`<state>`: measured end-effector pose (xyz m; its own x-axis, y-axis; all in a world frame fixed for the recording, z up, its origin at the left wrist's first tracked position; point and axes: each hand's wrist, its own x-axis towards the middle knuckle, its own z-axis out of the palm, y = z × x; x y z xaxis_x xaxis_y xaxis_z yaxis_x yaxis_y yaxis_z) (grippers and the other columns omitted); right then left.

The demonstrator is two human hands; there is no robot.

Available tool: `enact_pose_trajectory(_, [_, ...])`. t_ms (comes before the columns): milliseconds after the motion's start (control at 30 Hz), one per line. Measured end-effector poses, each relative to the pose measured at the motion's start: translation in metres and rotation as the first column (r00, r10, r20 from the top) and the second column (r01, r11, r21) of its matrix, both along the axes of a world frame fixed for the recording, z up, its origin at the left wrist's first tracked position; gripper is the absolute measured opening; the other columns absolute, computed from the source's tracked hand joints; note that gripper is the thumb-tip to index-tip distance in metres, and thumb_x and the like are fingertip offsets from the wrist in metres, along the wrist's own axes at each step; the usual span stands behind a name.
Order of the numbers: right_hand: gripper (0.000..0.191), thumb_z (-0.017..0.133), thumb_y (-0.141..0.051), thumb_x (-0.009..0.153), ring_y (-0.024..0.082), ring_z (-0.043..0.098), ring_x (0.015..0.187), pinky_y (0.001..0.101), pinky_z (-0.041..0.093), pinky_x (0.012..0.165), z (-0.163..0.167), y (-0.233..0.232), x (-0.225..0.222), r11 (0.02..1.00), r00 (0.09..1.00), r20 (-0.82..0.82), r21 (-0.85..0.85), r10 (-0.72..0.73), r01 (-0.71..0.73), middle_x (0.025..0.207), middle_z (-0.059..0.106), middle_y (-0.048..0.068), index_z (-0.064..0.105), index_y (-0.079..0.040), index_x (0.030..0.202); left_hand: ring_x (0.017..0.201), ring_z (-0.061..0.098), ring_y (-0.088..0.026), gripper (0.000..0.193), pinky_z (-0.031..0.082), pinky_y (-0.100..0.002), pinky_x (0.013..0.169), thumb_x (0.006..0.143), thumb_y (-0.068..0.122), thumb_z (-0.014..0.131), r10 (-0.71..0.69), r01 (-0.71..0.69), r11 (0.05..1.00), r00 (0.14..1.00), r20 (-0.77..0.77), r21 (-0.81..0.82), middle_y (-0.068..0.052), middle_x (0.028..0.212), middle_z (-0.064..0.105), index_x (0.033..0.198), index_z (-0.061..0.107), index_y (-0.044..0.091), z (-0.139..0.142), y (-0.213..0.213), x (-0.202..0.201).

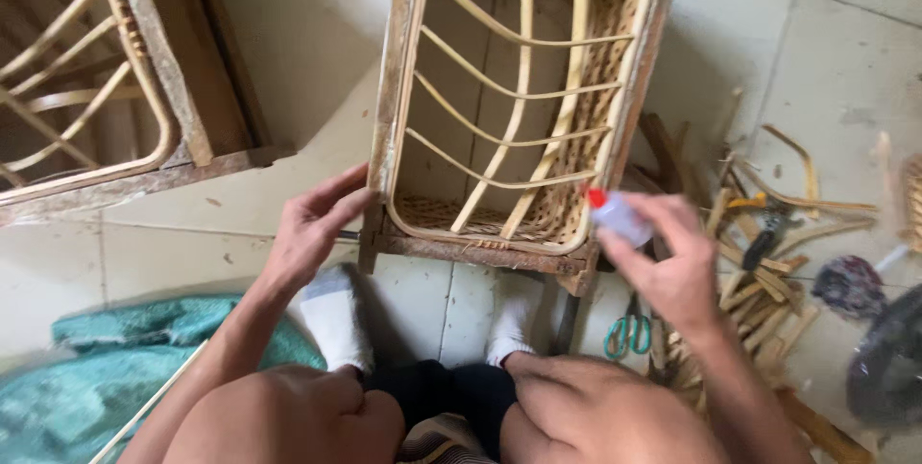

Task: The person applies glue to the rim of a rectangular basket frame and presses a curved bamboo strip into place. They then use a hammer to tap the strip flush and trim excess material with a knife.

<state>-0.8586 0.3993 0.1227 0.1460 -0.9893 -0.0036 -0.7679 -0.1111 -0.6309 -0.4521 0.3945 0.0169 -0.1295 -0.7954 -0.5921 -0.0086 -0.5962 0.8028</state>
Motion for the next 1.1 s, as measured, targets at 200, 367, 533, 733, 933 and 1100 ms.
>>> enact_pose_trajectory(200, [0.039, 0.085, -0.022, 0.075, 0.025, 0.067, 0.085, 0.0382, 0.05, 0.082, -0.017, -0.01, 0.064, 0.931, 0.931, 0.021, -0.016, 0.364, -0.364, 0.095, 0.072, 0.009, 0.072, -0.003, 0.107, 0.135, 0.055, -0.016, 0.064, 0.044, -0.035, 0.114, 0.089, 0.01, 0.073, -0.012, 0.014, 1.0, 0.985, -0.173, 0.006, -0.008, 0.152, 0.056, 0.149, 0.051, 0.006, -0.009, 0.002, 0.003])
enact_pose_trajectory(367, [0.033, 0.084, -0.024, 0.075, 0.024, 0.067, 0.08, 0.0391, 0.049, 0.08, -0.022, -0.015, 0.104, 0.886, 0.886, 0.007, -0.001, 0.464, -0.464, 0.088, 0.071, 0.008, 0.072, -0.004, 0.099, 0.13, 0.059, -0.017, 0.066, 0.048, -0.035, 0.112, 0.088, 0.006, 0.074, 0.03, -0.02, 0.999, 0.975, -0.219, 0.049, -0.008, 0.151, 0.059, 0.15, 0.052, 0.008, -0.019, 0.018, 0.011])
enact_pose_trajectory(533, [0.031, 0.083, -0.021, 0.074, 0.023, 0.067, 0.079, 0.0393, 0.049, 0.078, -0.02, -0.013, 0.119, 0.868, 0.868, -0.024, -0.001, 0.496, -0.496, 0.085, 0.07, 0.007, 0.073, -0.005, 0.097, 0.131, 0.058, -0.016, 0.065, 0.047, -0.035, 0.113, 0.089, 0.006, 0.074, 0.025, -0.021, 1.0, 0.971, -0.238, 0.019, -0.006, 0.152, 0.056, 0.15, 0.052, 0.008, -0.018, 0.018, 0.017])
enact_pose_trajectory(733, [0.029, 0.084, -0.023, 0.076, 0.019, 0.065, 0.072, 0.0389, 0.048, 0.073, -0.029, -0.01, 0.121, 0.843, 0.839, -0.081, 0.047, 0.538, -0.535, 0.081, 0.07, 0.005, 0.075, -0.005, 0.096, 0.13, 0.059, -0.017, 0.066, 0.048, -0.034, 0.112, 0.088, 0.007, 0.075, 0.036, -0.024, 0.998, 0.968, -0.249, 0.051, -0.007, 0.149, 0.06, 0.15, 0.053, 0.008, -0.016, 0.019, 0.021])
enact_pose_trajectory(933, [0.034, 0.084, -0.018, 0.073, 0.02, 0.065, 0.075, 0.0375, 0.051, 0.073, -0.008, -0.005, 0.067, 0.947, 0.947, -0.041, 0.072, 0.317, -0.314, 0.089, 0.073, 0.007, 0.075, -0.003, 0.102, 0.127, 0.061, -0.017, 0.061, 0.049, -0.035, 0.108, 0.089, 0.016, 0.072, -0.037, 0.043, 0.998, 0.993, -0.116, 0.048, -0.007, 0.147, 0.061, 0.146, 0.054, 0.006, -0.018, 0.018, 0.031])
enact_pose_trajectory(1100, [0.028, 0.074, -0.01, 0.092, 0.014, 0.067, 0.102, 0.0309, 0.055, 0.094, -0.029, -0.04, -0.046, 0.956, 0.924, 0.271, 0.195, -0.269, 0.221, 0.111, 0.072, 0.005, 0.065, -0.001, 0.117, 0.135, 0.057, -0.022, 0.052, 0.046, -0.038, 0.113, 0.102, 0.033, 0.055, 0.081, -0.086, 0.995, 0.99, -0.113, -0.041, -0.014, 0.144, 0.062, 0.142, 0.057, -0.001, -0.009, -0.024, 0.017])
